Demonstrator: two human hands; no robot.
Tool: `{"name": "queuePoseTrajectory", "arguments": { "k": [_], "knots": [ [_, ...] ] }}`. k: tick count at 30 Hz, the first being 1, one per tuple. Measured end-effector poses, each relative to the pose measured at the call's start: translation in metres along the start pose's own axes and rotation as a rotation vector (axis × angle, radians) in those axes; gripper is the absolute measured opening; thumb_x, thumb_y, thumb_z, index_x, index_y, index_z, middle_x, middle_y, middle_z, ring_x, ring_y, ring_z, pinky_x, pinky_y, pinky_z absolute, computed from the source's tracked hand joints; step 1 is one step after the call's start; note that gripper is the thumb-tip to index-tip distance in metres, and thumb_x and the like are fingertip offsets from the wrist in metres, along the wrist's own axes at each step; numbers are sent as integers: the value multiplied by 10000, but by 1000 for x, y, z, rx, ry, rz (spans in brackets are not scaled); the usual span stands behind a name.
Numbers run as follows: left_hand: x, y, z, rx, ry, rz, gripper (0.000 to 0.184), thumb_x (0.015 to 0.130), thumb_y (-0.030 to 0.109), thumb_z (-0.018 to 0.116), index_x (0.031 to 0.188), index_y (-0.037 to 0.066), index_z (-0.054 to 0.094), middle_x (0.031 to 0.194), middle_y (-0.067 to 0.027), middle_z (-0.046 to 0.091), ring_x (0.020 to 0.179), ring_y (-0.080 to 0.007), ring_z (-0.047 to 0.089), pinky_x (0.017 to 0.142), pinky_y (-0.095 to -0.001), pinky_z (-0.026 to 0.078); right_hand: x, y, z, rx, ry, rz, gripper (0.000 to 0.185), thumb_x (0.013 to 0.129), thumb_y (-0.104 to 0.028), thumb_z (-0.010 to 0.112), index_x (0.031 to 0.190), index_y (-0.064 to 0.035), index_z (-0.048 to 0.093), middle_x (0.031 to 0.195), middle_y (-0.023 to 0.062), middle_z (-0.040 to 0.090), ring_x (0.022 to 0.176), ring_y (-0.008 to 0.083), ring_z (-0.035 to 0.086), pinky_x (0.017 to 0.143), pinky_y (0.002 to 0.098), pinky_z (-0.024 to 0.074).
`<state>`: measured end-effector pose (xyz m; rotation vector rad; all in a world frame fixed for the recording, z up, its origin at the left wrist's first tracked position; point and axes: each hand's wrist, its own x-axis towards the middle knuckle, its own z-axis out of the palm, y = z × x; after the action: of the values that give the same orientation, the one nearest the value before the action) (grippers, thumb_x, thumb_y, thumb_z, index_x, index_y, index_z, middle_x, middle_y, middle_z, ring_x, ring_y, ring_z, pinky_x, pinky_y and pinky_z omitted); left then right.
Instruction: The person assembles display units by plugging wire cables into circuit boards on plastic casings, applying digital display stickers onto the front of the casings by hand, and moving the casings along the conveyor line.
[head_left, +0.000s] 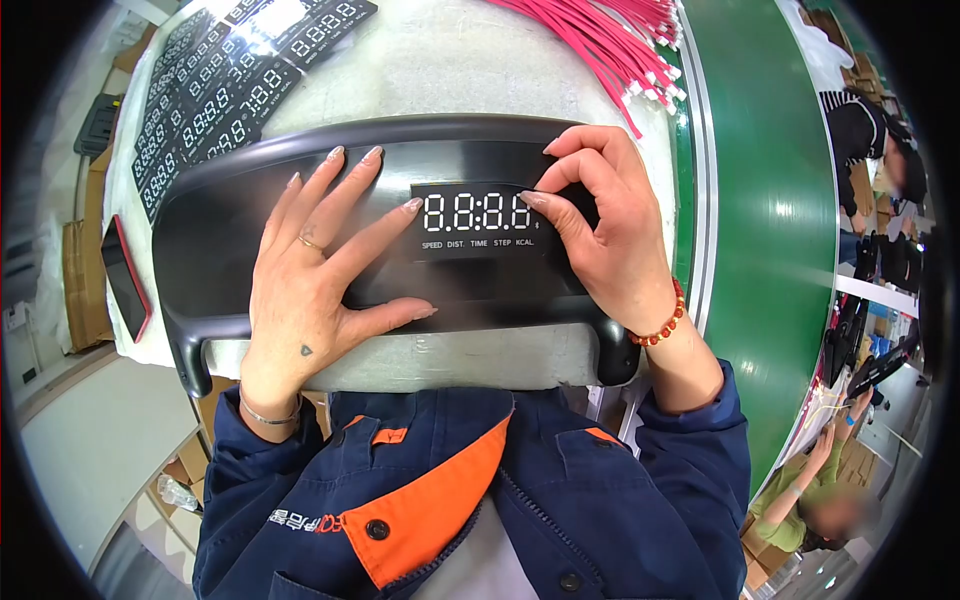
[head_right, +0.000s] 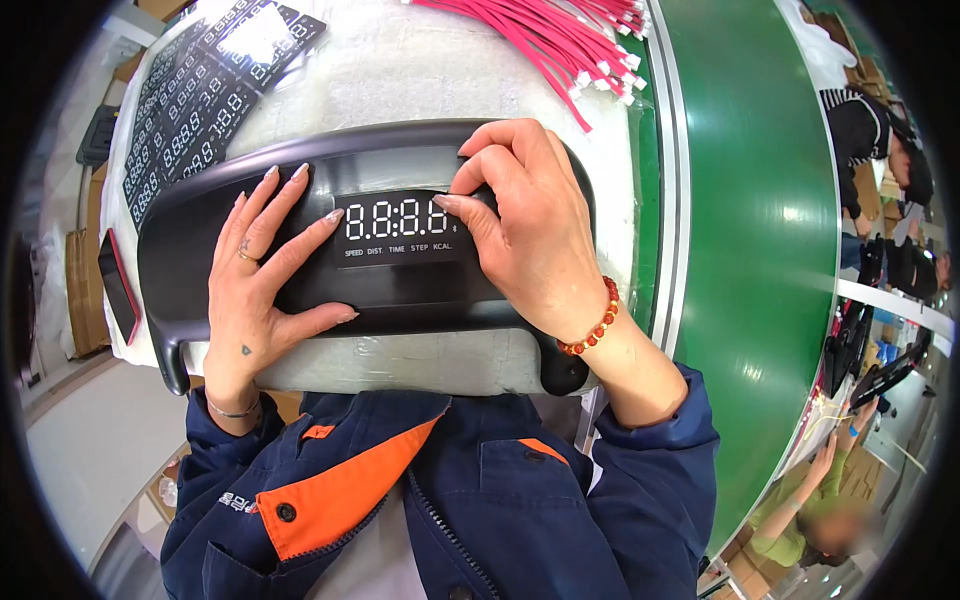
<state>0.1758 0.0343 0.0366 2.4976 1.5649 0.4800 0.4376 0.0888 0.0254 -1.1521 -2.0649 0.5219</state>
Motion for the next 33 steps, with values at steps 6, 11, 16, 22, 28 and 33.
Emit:
{"name": "queuePoseTrajectory", "arguments": {
  "k": [6, 11, 16, 22, 28, 33],
  "knots": [
    [0, 0, 0, 0, -1, -3, 755, 605, 575, 761, 1237, 168, 688, 1466, -117, 495, 1397, -376, 393, 1124, -552, 311, 0, 0, -1, -4, 1, 4, 191, 729, -29, 774, 807, -30, 600, 1031, 93, 574, 957, 297, 564, 815, 375, 468],
    [0, 2, -2, -3, 3, -9, 706, 617, 530, 796, 1237, 211, 683, 1476, -89, 484, 1384, -352, 409, 1118, -540, 333, 0, -1, -2, -36, -43, 23, 154, 782, -13, 755, 831, -22, 609, 1073, 103, 572, 990, 260, 581, 856, 338, 465],
    [1, 2, -2, -21, 20, -13, 669, 629, 501, 812, 1227, 230, 686, 1469, -66, 493, 1374, -336, 423, 1114, -532, 345, -1, 1, -2, -61, -49, 19, 191, 777, -22, 766, 867, -25, 597, 1093, 109, 570, 1002, 263, 575, 856, 344, 466],
    [1, 5, -7, 3, -15, 6, 793, 589, 518, 833, 1302, 241, 627, 1527, -115, 400, 1411, -347, 361, 1126, -544, 316, 5, 0, 6, -153, 170, 104, 330, 768, -122, 785, 1021, -16, 601, 1141, 149, 568, 1043, 348, 549, 873, 407, 461],
    [6, 30, 8, 21, -50, -97, 1139, 518, 565, 843, 1479, 124, 419, 1582, -174, 281, 1466, -376, 252, 1151, -596, 208, 8, -23, 18, -550, -90, -97, 597, 842, -275, 745, 1335, -25, 520, 1348, 180, 534, 1214, 376, 525, 970, 423, 453],
    [-8, 12, -8, -39, -76, -46, 1227, 532, 561, 842, 1520, 67, 307, 1586, -187, 263, 1466, -381, 250, 1145, -606, 209, 27, -4, 2, -154, -190, 196, 581, 884, -267, 707, 1362, -1, 510, 1343, 201, 557, 1272, 377, 509, 1032, 403, 433]
  ]
}}
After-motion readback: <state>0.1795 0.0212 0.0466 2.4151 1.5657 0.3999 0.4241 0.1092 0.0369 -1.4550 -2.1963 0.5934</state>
